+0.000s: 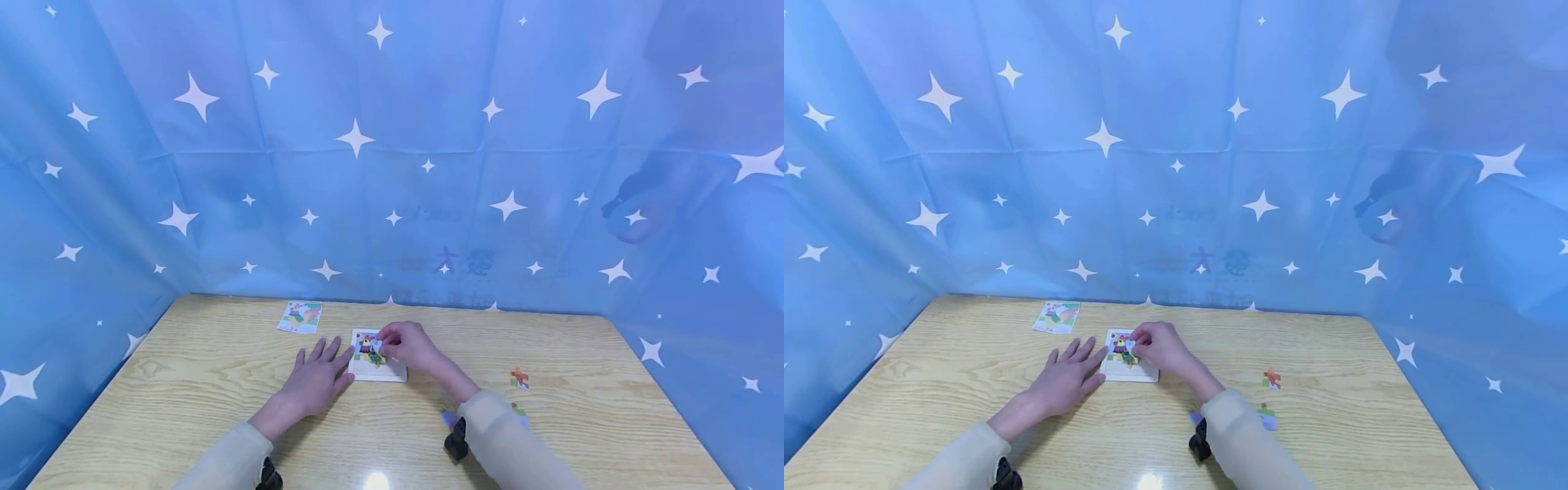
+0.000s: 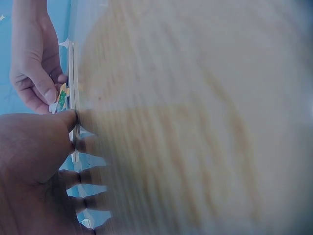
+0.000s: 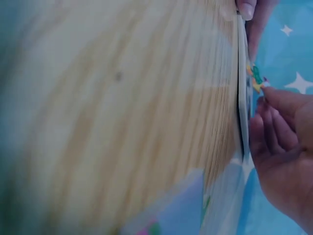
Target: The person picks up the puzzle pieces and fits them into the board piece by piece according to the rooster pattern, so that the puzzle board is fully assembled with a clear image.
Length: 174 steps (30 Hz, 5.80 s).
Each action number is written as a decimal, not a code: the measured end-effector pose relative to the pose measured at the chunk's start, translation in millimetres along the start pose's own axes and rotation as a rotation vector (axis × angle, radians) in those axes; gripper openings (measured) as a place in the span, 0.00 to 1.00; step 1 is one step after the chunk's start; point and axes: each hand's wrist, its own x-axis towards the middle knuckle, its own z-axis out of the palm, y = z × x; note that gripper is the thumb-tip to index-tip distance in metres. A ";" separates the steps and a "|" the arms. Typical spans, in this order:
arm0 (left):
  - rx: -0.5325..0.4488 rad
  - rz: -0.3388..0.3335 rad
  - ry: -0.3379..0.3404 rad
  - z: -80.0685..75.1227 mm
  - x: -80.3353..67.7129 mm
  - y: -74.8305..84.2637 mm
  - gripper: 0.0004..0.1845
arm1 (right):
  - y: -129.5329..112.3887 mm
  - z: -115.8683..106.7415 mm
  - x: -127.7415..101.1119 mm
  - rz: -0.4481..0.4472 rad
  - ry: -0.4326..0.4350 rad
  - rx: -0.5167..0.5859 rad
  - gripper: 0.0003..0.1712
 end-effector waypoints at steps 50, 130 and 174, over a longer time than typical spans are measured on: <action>0.018 0.019 0.009 1.8 1.3 -2.3 0.29 | 0.4 8.9 6.5 0.021 0.013 -0.115 0.03; 0.001 0.040 0.051 16.6 4.1 -9.1 0.30 | 116.9 -159.1 -163.7 0.188 0.043 -0.146 0.22; -0.009 0.012 -0.003 0.5 -1.5 -0.1 0.29 | 121.9 -158.1 -159.3 0.211 0.056 0.095 0.14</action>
